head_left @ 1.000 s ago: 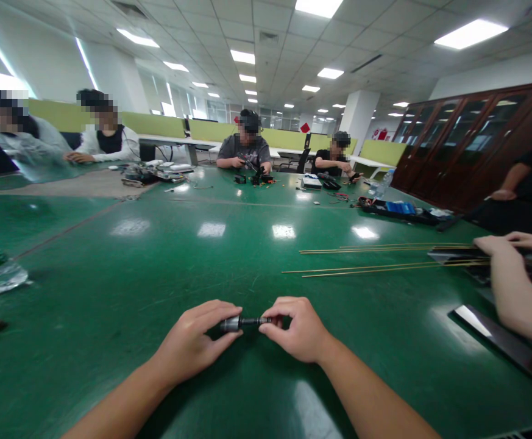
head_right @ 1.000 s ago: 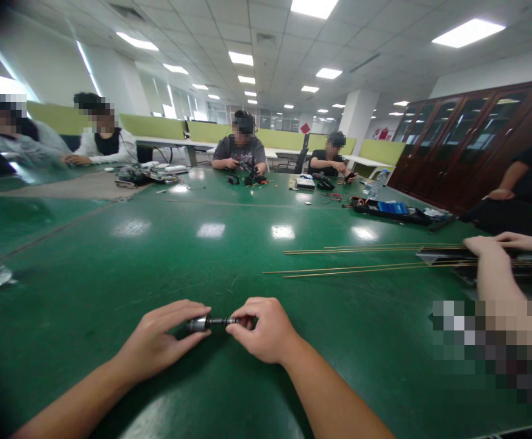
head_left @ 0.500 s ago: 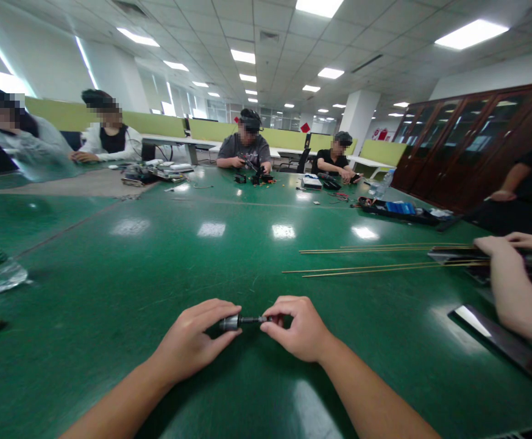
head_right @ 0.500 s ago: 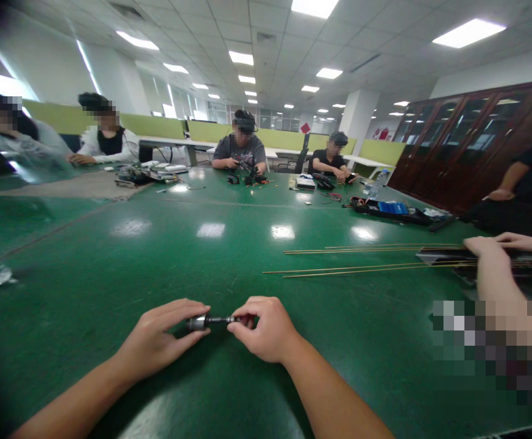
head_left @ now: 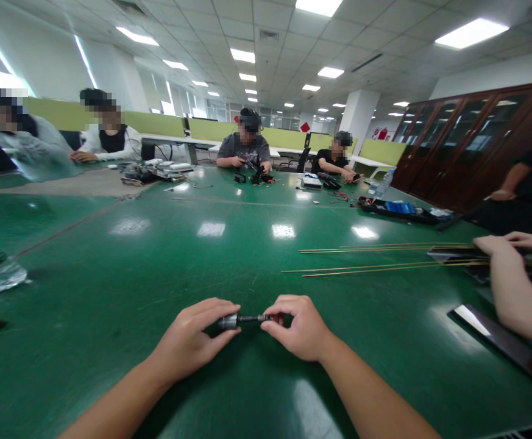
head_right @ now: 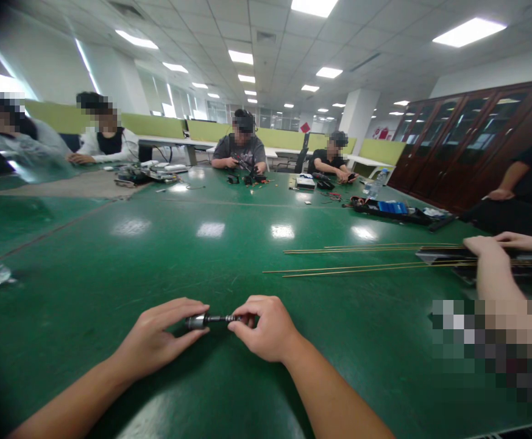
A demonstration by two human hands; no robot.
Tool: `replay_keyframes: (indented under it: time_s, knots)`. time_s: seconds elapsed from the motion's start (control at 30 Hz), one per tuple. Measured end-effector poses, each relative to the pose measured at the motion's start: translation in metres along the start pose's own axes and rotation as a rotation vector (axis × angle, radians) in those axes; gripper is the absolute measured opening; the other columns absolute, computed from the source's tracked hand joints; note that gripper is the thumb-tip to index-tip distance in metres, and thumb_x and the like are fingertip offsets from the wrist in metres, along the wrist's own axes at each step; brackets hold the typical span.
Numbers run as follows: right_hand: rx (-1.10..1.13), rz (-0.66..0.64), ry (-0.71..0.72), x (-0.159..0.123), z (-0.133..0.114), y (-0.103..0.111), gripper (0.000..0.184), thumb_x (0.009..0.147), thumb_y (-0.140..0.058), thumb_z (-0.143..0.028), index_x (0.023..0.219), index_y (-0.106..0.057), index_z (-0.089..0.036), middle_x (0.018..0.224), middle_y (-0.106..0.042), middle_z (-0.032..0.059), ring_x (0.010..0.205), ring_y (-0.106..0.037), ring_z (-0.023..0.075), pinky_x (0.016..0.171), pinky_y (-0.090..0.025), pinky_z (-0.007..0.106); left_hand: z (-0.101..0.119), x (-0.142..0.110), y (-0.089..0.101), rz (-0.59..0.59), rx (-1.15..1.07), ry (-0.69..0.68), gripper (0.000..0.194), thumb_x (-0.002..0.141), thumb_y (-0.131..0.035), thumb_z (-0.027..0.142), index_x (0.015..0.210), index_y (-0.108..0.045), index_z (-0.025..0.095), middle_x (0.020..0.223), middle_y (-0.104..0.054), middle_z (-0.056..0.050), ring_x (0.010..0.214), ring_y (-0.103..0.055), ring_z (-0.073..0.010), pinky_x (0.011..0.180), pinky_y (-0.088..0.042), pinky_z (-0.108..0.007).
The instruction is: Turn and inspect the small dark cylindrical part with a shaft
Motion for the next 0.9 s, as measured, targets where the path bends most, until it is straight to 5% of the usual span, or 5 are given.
replay_keyframes:
  time_s: [0.9]
  knots:
    - [-0.011,0.011,0.006,-0.0001,-0.0016,0.0034,0.008,0.083,-0.072,-0.024,0.089,-0.077,-0.020,0.074,-0.069,0.0017,0.067,-0.062,0.0145,0.067,-0.046,0.026,-0.0015,-0.0004,0.0015,-0.005,0.009,0.013,0.037,0.085,-0.073,0.024,0.121,-0.065,0.026,0.112,-0.071,-0.005,0.101,-0.068,-0.0191,0.091,-0.057,-0.032]
Point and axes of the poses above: each hand's wrist, its own x-axis towards the middle knuckle, its own y-axis out of the back of the hand, z = x × y, the point moved 8 cm from there along x, towards the middle knuckle
